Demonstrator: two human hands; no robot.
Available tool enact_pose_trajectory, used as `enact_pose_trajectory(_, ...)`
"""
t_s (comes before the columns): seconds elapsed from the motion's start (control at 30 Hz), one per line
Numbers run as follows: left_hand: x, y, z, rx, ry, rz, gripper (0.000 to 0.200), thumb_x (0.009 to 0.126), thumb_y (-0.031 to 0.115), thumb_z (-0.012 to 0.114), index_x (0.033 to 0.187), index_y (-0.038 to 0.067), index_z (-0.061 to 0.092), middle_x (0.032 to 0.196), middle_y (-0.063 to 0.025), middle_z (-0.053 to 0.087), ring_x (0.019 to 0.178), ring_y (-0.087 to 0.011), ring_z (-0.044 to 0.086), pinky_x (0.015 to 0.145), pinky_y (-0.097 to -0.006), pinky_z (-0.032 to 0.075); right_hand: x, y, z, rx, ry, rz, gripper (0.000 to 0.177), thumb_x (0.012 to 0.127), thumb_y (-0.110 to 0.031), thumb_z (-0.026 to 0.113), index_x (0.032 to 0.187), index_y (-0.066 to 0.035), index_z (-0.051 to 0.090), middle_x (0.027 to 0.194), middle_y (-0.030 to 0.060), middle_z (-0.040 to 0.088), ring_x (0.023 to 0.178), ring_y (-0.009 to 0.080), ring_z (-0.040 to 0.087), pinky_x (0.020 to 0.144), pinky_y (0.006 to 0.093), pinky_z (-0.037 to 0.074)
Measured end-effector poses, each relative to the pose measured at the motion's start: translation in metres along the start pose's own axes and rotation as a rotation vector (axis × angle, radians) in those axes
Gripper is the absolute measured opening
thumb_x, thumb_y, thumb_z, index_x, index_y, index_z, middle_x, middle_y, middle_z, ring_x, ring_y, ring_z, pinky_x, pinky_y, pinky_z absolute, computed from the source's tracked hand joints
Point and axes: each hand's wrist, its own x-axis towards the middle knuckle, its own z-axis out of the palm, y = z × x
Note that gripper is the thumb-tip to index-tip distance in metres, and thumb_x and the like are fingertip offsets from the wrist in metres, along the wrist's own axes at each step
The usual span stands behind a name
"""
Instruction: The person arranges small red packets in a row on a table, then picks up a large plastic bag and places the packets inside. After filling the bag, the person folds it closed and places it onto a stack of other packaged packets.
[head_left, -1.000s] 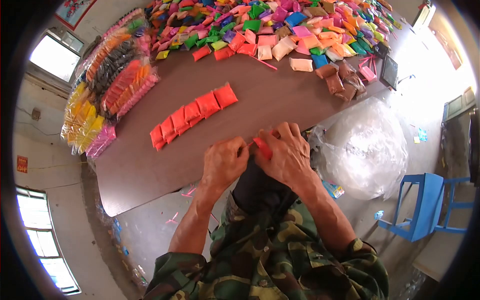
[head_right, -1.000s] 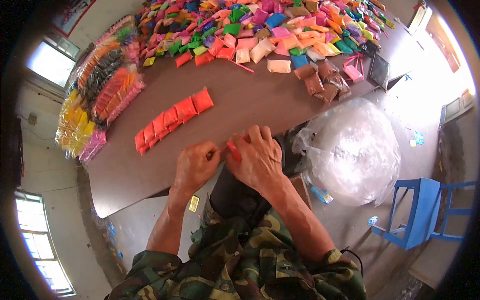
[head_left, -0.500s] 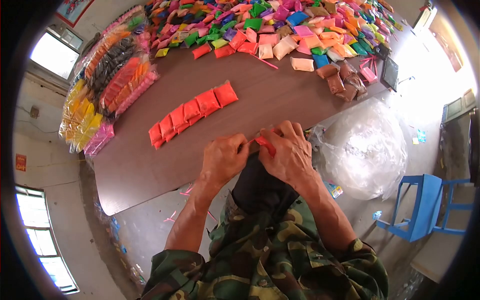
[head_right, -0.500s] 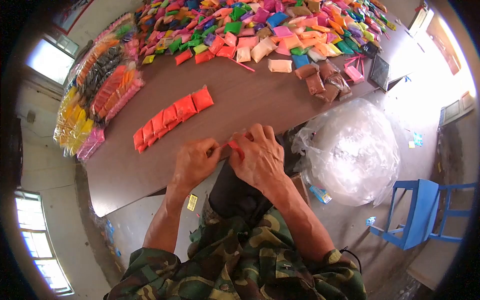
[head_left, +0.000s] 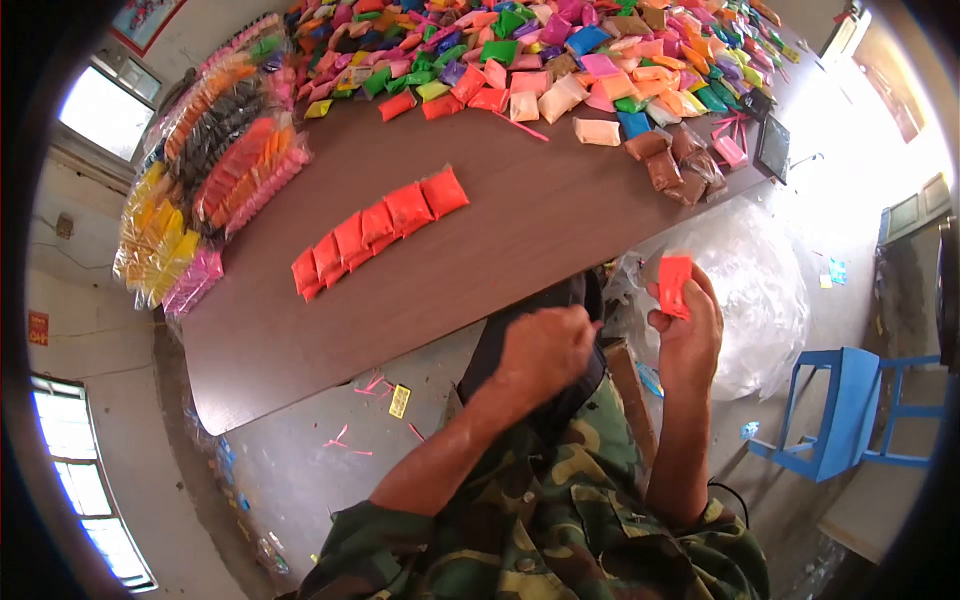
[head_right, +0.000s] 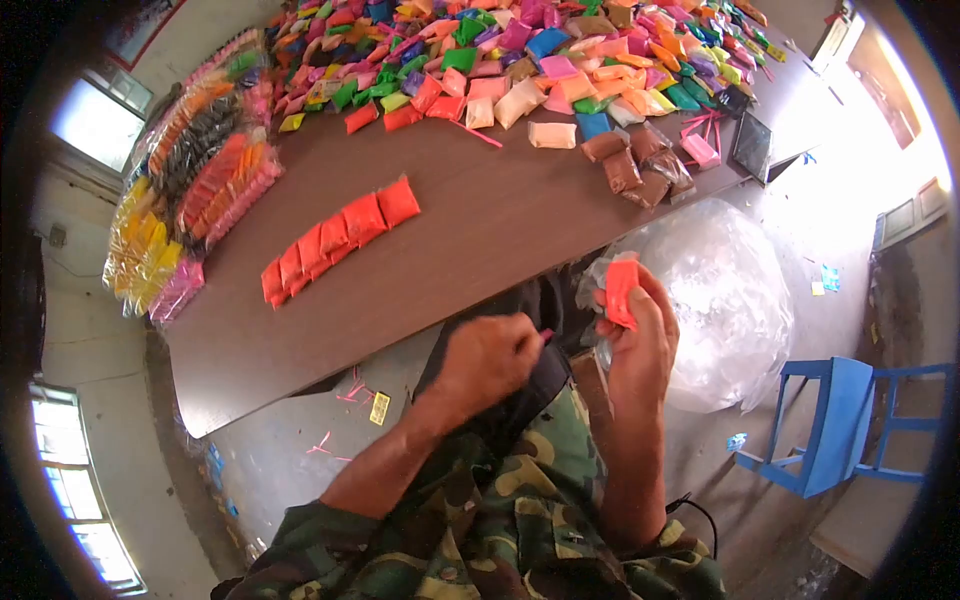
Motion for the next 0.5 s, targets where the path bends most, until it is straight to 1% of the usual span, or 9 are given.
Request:
enact_pose_trajectory(0.03,0.001,0.003,-0.002,-0.073,0.018,-0.010,0.020,0.098,0.027,0.073,0.092,0.007,0.072,0.081,-0.0184,0.073,0.074,-0.0379,0.073,0.068,-0.0482,0.056,0.000,-0.004,-0.005,0.076,0.008,-0.004,0.045,0.107,-0.026,0.060,0.145,-0.003,0.061,0.124,0.0090,0.073,0.101,0.0207,0.073,0.071,0.0300,0.052)
enact_pose_trajectory(0.07,-0.002,0.007,-0.004,-0.149,0.024,-0.024,0.020,0.098,0.027,0.074,0.093,0.007,0.073,0.081,-0.0178,0.073,0.074,-0.0367,0.074,0.067,-0.0470,0.057,0.000,-0.002,-0.018,0.115,-0.006,0.007,0.046,0.108,-0.029,0.057,0.146,-0.004,0.057,0.127,0.0101,0.072,0.102,0.0241,0.074,0.070,0.0320,0.053)
enact_pose_trajectory(0.1,-0.003,0.011,-0.009,-0.228,0.033,-0.039,0.020,0.098,0.027,0.074,0.094,0.007,0.073,0.080,-0.0172,0.074,0.073,-0.0354,0.074,0.067,-0.0459,0.057,-0.002,0.000,-0.026,0.154,-0.012,0.041,0.046,0.108,-0.030,0.056,0.146,-0.004,0.057,0.127,0.0100,0.072,0.101,0.0246,0.074,0.070,0.0325,0.053)
enact_pose_trajectory(0.13,-0.004,0.004,-0.020,-0.273,0.120,-0.069,0.016,0.098,0.022,0.077,0.095,0.007,0.073,0.075,-0.0128,0.072,0.066,-0.0254,0.072,0.064,-0.0387,0.056,-0.002,0.000,-0.034,0.195,-0.021,0.070,0.046,0.109,-0.030,0.056,0.146,-0.004,0.057,0.126,0.0100,0.072,0.101,0.0251,0.075,0.070,0.0330,0.054)
enact_pose_trajectory(0.2,-0.008,-0.021,-0.044,-0.231,0.315,-0.129,0.013,0.098,0.017,0.077,0.095,0.006,0.072,0.070,-0.0079,0.068,0.061,-0.0147,0.064,0.057,-0.0330,0.050,-0.001,0.004,-0.043,0.251,-0.016,0.137,0.045,0.110,-0.034,0.055,0.144,-0.004,0.056,0.124,0.0097,0.073,0.099,0.0262,0.075,0.070,0.0342,0.054)
enact_pose_trajectory(0.27,-0.011,-0.045,-0.073,-0.121,0.422,-0.230,0.014,0.100,0.016,0.076,0.093,0.005,0.071,0.067,-0.0060,0.064,0.057,-0.0118,0.057,0.053,-0.0320,0.046,-0.001,0.013,-0.049,0.303,-0.017,0.196,0.044,0.110,-0.035,0.054,0.142,-0.005,0.057,0.122,0.0095,0.073,0.098,0.0263,0.075,0.070,0.0346,0.054)
enact_pose_trajectory(0.37,-0.023,-0.081,-0.080,-0.047,0.444,-0.210,0.017,0.100,0.018,0.077,0.091,0.005,0.070,0.064,-0.0061,0.060,0.055,-0.0120,0.053,0.051,-0.0330,0.044,-0.006,0.022,-0.042,0.304,0.007,0.254,0.041,0.110,-0.035,0.055,0.138,-0.005,0.059,0.120,0.0091,0.073,0.098,0.0257,0.076,0.069,0.0338,0.055)
enact_pose_trajectory(0.47,-0.015,-0.047,-0.054,0.076,0.379,-0.131,0.019,0.100,0.020,0.077,0.090,0.005,0.070,0.067,-0.0102,0.063,0.056,-0.0188,0.059,0.056,-0.0366,0.048,-0.012,0.029,-0.038,0.265,-0.034,0.261,0.037,0.110,-0.030,0.058,0.136,-0.004,0.061,0.118,0.0095,0.074,0.097,0.0237,0.076,0.068,0.0312,0.057)
enact_pose_trajectory(0.5,-0.013,-0.035,-0.037,0.080,0.326,-0.049,0.019,0.100,0.021,0.076,0.090,0.006,0.071,0.071,-0.0121,0.065,0.061,-0.0238,0.063,0.059,-0.0388,0.050,-0.014,0.029,-0.034,0.252,-0.057,0.249,0.035,0.109,-0.027,0.059,0.135,-0.004,0.062,0.118,0.0098,0.074,0.097,0.0229,0.076,0.067,0.0304,0.058)
